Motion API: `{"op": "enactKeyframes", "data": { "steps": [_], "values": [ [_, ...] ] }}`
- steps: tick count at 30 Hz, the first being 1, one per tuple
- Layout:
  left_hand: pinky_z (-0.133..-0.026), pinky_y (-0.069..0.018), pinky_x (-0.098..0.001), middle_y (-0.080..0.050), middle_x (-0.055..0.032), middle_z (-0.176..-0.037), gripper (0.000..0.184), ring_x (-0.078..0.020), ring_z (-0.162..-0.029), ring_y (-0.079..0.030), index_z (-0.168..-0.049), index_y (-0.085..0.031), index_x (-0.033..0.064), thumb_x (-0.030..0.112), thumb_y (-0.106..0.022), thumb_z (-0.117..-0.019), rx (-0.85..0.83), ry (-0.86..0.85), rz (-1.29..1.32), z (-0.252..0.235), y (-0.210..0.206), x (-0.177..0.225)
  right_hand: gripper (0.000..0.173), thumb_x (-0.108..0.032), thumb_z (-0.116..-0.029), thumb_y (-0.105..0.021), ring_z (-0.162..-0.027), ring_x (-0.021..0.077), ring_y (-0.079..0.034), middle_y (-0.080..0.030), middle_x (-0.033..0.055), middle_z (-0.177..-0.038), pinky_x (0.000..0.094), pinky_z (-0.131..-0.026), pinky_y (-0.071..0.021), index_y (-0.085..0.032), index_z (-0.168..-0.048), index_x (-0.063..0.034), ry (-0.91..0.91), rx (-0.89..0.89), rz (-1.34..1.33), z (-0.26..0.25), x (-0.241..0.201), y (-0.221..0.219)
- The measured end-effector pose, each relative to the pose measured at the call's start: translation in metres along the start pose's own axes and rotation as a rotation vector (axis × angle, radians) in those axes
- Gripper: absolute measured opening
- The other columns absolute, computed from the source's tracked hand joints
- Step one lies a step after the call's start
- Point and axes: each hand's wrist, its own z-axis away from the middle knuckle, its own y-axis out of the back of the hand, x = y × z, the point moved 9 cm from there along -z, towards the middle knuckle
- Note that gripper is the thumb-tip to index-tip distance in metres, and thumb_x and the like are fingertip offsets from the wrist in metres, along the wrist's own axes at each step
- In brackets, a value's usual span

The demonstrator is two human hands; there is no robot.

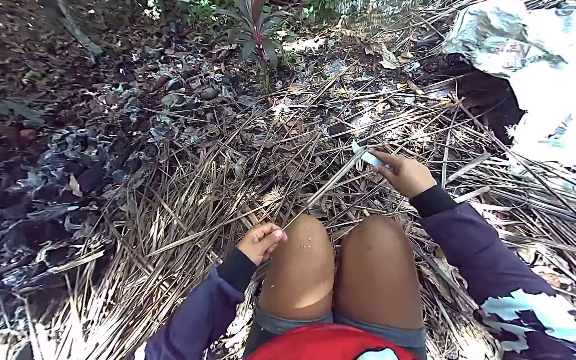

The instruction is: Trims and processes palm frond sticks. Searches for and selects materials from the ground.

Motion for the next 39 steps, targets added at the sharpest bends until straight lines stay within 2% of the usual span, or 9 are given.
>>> {"op": "enactKeyframes", "data": {
  "steps": [3,5,8,11,16,19,25,31,39],
  "values": [
    [-0.045,-0.0331,-0.0143,-0.044,0.0106,-0.061,0.021,0.0024,-0.046,-0.036,-0.103,-0.062,0.0029,0.006,-0.041,-0.1048,0.157,0.141,-0.04,0.035,0.06,-0.045,0.044,-0.033,-0.1093,-0.046,-0.109,0.0661,-0.056,-0.061,0.0409,-0.119,0.0844,-0.086,-0.0363,-0.055,-0.144,-0.0065,-0.316,0.156,0.018,0.005,0.142,0.047],
    [-0.044,-0.0347,-0.0128,-0.048,0.0101,-0.058,0.023,0.003,-0.045,-0.04,-0.101,-0.062,0.002,0.004,-0.04,-0.1056,0.287,0.138,0.018,0.056,0.085,-0.053,0.048,-0.034,-0.1086,-0.049,-0.11,0.0633,-0.057,-0.06,0.0406,-0.12,0.0818,-0.091,-0.0361,-0.054,-0.145,-0.0041,-0.358,0.185,-0.074,0.023,0.169,0.074],
    [-0.051,-0.0477,-0.0133,-0.061,0.0103,-0.065,0.025,0.0026,-0.051,-0.054,-0.108,-0.065,0.0032,0.005,-0.041,-0.1022,0.267,-0.016,0.101,0.061,0.054,-0.024,0.047,-0.024,-0.1079,-0.048,-0.066,0.0261,-0.054,-0.059,0.0183,-0.086,0.0471,-0.064,-0.0478,-0.046,-0.149,-0.0023,-0.166,0.151,-0.332,0.07,0.074,0.07],
    [-0.052,-0.0511,-0.0138,-0.067,0.0112,-0.071,0.025,0.0027,-0.055,-0.06,-0.115,-0.066,0.003,0.007,-0.046,-0.1007,0.16,-0.205,0.185,0.05,0.007,0.013,0.058,-0.027,-0.0997,-0.053,-0.056,-0.001,-0.052,-0.058,-0.008,-0.075,0.0196,-0.053,-0.0487,-0.04,-0.154,-0.0126,0.073,-0.098,-0.854,0.105,-0.051,0.01],
    [-0.05,-0.0441,-0.009,-0.068,0.0125,-0.073,0.017,0.009,-0.054,-0.053,-0.107,-0.066,0.0007,0.005,-0.052,-0.0992,0.191,-0.47,0.103,0.049,-0.025,0.043,0.055,-0.025,-0.0994,-0.056,-0.06,-0.0032,-0.052,-0.063,-0.0049,-0.089,0.0144,-0.054,-0.0451,-0.046,-0.148,-0.0026,0.288,-0.678,-1.242,0.143,-0.175,-0.074],
    [-0.057,-0.046,-0.0095,-0.064,0.008,-0.073,0.022,0.0092,-0.061,-0.053,-0.102,-0.07,-0.005,0.011,-0.055,-0.1001,0.363,-0.645,-0.173,0.064,-0.017,0.045,0.034,-0.022,-0.1014,-0.053,-0.057,-0.005,-0.05,-0.058,-0.0112,-0.076,0.013,-0.053,-0.0436,-0.06,-0.13,-0.0061,0.244,-0.633,-1.285,0.128,-0.168,-0.068],
    [-0.058,-0.0467,-0.0092,-0.064,0.0048,-0.072,0.023,0.0083,-0.061,-0.054,-0.101,-0.071,-0.0046,0.012,-0.055,-0.1008,0.411,-0.654,-0.273,0.078,-0.012,0.029,0.032,-0.021,-0.1067,-0.039,-0.048,0.0001,-0.046,-0.048,-0.0094,-0.063,0.0159,-0.046,-0.044,-0.057,-0.133,-0.0154,0.132,-0.256,-1.386,0.079,-0.117,-0.012],
    [-0.058,-0.0465,-0.0091,-0.065,0.0054,-0.074,0.023,0.0093,-0.061,-0.054,-0.1,-0.07,-0.0057,0.011,-0.054,-0.0997,0.426,-0.666,-0.253,0.07,-0.01,0.032,0.038,-0.019,-0.1011,-0.05,-0.057,-0.0037,-0.048,-0.054,-0.0102,-0.075,0.0139,-0.052,-0.0417,-0.054,-0.135,-0.0032,0.169,-0.768,-1.264,0.142,-0.173,-0.077],
    [-0.055,-0.0425,-0.0075,-0.061,0.0116,-0.07,0.022,0.011,-0.059,-0.05,-0.101,-0.071,0.0029,0.018,-0.056,-0.1018,0.354,-0.62,-0.202,0.087,0.003,0.006,0.03,-0.021,-0.1053,-0.044,-0.045,-0.0003,-0.043,-0.047,-0.008,-0.06,0.0138,-0.044,-0.0407,-0.06,-0.13,-0.0151,0.188,-0.181,-1.323,0.071,-0.099,0.007]
  ]
}}
